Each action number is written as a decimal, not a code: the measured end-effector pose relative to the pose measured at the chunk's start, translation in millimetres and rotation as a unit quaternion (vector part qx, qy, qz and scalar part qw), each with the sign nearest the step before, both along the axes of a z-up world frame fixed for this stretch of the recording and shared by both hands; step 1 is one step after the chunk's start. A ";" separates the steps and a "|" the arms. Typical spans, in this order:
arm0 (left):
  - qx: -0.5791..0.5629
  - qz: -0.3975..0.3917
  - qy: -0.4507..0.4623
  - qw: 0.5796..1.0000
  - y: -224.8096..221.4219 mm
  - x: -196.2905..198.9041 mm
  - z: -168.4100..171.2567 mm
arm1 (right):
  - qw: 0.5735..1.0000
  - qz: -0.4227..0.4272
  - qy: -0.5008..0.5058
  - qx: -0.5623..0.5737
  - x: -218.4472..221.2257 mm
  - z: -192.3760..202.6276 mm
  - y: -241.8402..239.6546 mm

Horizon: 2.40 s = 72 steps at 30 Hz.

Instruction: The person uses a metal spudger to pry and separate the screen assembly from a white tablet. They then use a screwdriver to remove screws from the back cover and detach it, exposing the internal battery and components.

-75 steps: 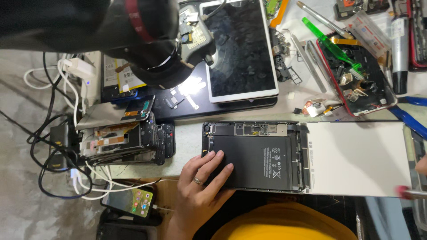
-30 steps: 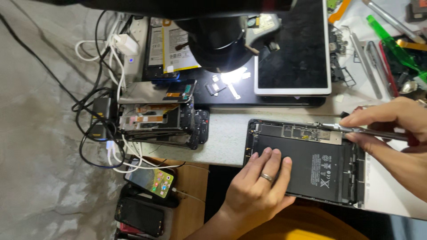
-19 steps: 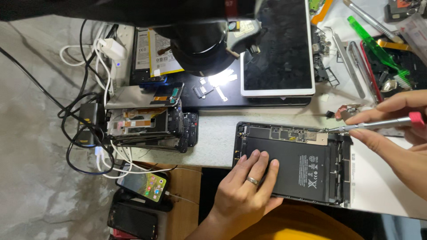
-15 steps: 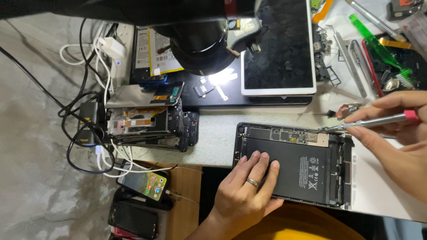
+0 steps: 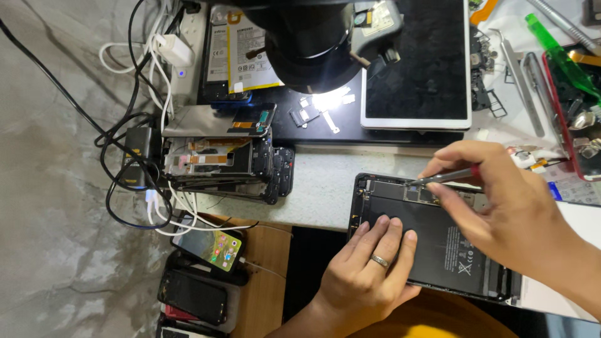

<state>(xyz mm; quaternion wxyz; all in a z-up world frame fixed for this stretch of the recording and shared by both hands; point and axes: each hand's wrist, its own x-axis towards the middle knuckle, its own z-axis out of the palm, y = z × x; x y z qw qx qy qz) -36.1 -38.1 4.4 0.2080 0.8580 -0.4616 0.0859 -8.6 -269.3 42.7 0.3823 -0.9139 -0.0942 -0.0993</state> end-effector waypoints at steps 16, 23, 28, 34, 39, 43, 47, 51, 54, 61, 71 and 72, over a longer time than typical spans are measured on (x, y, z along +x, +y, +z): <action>-0.011 0.026 0.010 1.000 -8.4 -5.3 10.8 | 0.996 0.083 -0.019 0.005 15.3 6.0 31.7; -0.012 0.030 0.016 0.999 -9.0 -6.1 12.2 | 0.995 0.100 -0.027 0.008 13.4 8.6 35.0; -0.010 0.033 0.014 0.999 -8.9 -6.7 12.0 | 0.996 0.080 -0.020 -0.023 14.8 14.8 30.2; -0.011 0.018 0.018 1.000 -9.7 -4.3 12.3 | 0.997 0.019 -0.054 -0.044 6.0 28.6 -11.5; 0.006 0.006 0.030 1.000 -12.0 -0.8 14.9 | 0.996 0.000 0.013 -0.092 -5.3 23.9 -29.7; 0.016 0.005 0.032 0.999 -14.3 2.5 18.4 | 0.996 -0.059 0.017 -0.061 -19.8 23.2 -36.4; 0.029 0.005 0.044 0.999 -17.2 6.2 21.3 | 0.995 -0.099 0.011 -0.023 -30.7 22.9 -39.5; 0.037 0.006 0.054 0.998 -20.0 8.0 23.5 | 0.987 -0.146 0.054 -0.051 -39.6 22.5 -44.8; 0.062 0.011 0.049 0.997 -23.5 8.1 24.3 | 0.984 -0.160 0.061 -0.042 -44.5 20.0 -48.6; 0.087 0.016 0.027 0.996 -30.1 6.9 22.9 | 0.993 -0.094 -0.008 -0.066 -50.0 12.9 -61.0; 0.103 0.028 0.010 0.994 -32.3 4.6 14.5 | 0.993 -0.063 0.035 -0.097 -50.3 13.9 -68.8; 0.099 0.027 0.010 0.995 -32.0 4.8 14.3 | 0.993 -0.064 0.041 -0.096 -50.1 14.1 -68.4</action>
